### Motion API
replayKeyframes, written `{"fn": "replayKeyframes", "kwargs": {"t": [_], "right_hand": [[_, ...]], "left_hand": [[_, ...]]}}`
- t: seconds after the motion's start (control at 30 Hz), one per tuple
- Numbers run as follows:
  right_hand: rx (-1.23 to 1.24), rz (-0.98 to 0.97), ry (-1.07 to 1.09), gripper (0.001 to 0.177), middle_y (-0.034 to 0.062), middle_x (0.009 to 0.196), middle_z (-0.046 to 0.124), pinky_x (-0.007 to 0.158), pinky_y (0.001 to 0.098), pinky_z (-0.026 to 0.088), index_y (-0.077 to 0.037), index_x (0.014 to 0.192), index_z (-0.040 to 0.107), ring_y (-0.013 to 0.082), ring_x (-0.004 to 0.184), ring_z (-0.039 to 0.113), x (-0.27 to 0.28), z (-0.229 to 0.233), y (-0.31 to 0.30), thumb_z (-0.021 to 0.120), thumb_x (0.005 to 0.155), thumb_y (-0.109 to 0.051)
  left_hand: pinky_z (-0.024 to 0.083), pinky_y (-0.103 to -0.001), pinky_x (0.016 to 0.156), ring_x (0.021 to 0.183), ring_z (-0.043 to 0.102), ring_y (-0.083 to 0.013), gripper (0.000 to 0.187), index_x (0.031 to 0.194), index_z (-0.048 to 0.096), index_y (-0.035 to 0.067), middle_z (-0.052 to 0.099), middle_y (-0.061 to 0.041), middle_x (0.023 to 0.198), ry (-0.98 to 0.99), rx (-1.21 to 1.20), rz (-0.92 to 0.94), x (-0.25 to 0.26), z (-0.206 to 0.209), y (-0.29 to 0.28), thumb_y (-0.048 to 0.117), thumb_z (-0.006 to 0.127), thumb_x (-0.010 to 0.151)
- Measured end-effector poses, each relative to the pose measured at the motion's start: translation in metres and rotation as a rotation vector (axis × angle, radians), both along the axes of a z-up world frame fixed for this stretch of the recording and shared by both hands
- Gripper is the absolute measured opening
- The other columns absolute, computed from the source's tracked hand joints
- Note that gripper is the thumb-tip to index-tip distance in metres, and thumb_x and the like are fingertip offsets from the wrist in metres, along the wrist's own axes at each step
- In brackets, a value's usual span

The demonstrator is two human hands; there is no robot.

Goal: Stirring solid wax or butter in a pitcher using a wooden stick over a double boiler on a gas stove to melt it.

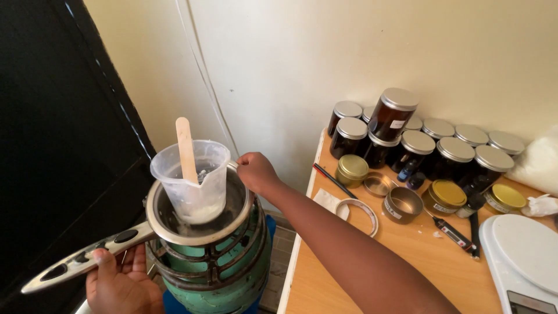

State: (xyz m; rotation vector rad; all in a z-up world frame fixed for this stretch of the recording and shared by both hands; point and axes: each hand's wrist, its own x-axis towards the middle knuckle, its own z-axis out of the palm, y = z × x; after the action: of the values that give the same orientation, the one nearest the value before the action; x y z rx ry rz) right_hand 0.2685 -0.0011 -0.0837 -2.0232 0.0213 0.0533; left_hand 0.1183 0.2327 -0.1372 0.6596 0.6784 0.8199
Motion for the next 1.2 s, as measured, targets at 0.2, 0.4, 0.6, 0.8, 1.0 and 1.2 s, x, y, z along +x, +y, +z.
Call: {"fn": "replayKeyframes", "kwargs": {"t": [0.2, 0.4, 0.6, 0.8, 1.0, 1.2], "right_hand": [[-0.036, 0.019, -0.014, 0.023, 0.0027, 0.075, 0.067, 0.068, 0.0414, 0.048, -0.011, 0.084, 0.074, 0.0189, 0.072, 0.06, 0.015, -0.014, 0.003, 0.053, 0.095, -0.013], [-0.032, -0.009, 0.021, 0.026, 0.0054, 0.103, 0.077, 0.082, 0.0425, 0.056, -0.009, 0.106, 0.078, 0.0226, 0.096, 0.07, 0.02, -0.017, 0.006, 0.056, 0.096, -0.015], [0.036, -0.017, -0.003, 0.024, 0.0007, 0.071, 0.065, 0.063, 0.04, 0.046, -0.014, 0.077, 0.072, 0.0176, 0.065, 0.057, 0.018, -0.02, 0.01, 0.056, 0.095, -0.01], [0.075, -0.016, -0.043, 0.025, 0.0011, 0.067, 0.063, 0.06, 0.0416, 0.046, -0.013, 0.072, 0.071, 0.0172, 0.062, 0.055, 0.019, -0.024, 0.009, 0.057, 0.093, -0.008], [0.071, -0.026, -0.035, 0.022, 0.0021, 0.075, 0.069, 0.065, 0.0424, 0.05, -0.012, 0.083, 0.076, 0.0183, 0.067, 0.061, 0.024, -0.03, 0.012, 0.06, 0.097, -0.012], [0.029, -0.062, 0.043, 0.02, 0.0025, 0.102, 0.076, 0.082, 0.0412, 0.055, -0.013, 0.099, 0.077, 0.0208, 0.093, 0.069, 0.023, -0.023, 0.011, 0.059, 0.094, -0.018]], "left_hand": [[0.081, -0.037, 0.096, 0.1, 0.086, -0.0217, 0.034, 0.128, 0.069, 0.012, 0.081, -0.008, 0.104, -0.009, 0.019, -0.009, 0.005, -0.007, 0.003, 0.037, 0.072, 0.104], [0.08, -0.032, 0.091, 0.095, 0.083, -0.0218, 0.031, 0.124, 0.069, 0.011, 0.077, -0.007, 0.103, 0.014, 0.021, -0.017, 0.007, -0.003, 0.004, 0.036, 0.07, 0.107], [0.081, -0.034, 0.094, 0.095, 0.083, -0.0228, 0.031, 0.123, 0.07, 0.01, 0.077, -0.008, 0.101, -0.01, 0.013, -0.012, 0.015, -0.005, 0.012, 0.036, 0.072, 0.106], [0.082, -0.031, 0.089, 0.093, 0.085, -0.0196, 0.023, 0.117, 0.072, 0.011, 0.08, -0.006, 0.101, -0.016, 0.01, 0.005, 0.011, 0.005, 0.007, 0.031, 0.074, 0.106], [0.08, -0.031, 0.093, 0.097, 0.083, -0.0203, 0.034, 0.127, 0.071, 0.01, 0.079, -0.006, 0.106, -0.05, 0.056, -0.024, 0.016, -0.004, 0.014, 0.035, 0.072, 0.105], [0.078, -0.027, 0.091, 0.097, 0.082, -0.016, 0.036, 0.126, 0.071, 0.015, 0.079, -0.003, 0.107, -0.04, 0.034, -0.025, 0.015, -0.001, 0.008, 0.042, 0.073, 0.103]]}}
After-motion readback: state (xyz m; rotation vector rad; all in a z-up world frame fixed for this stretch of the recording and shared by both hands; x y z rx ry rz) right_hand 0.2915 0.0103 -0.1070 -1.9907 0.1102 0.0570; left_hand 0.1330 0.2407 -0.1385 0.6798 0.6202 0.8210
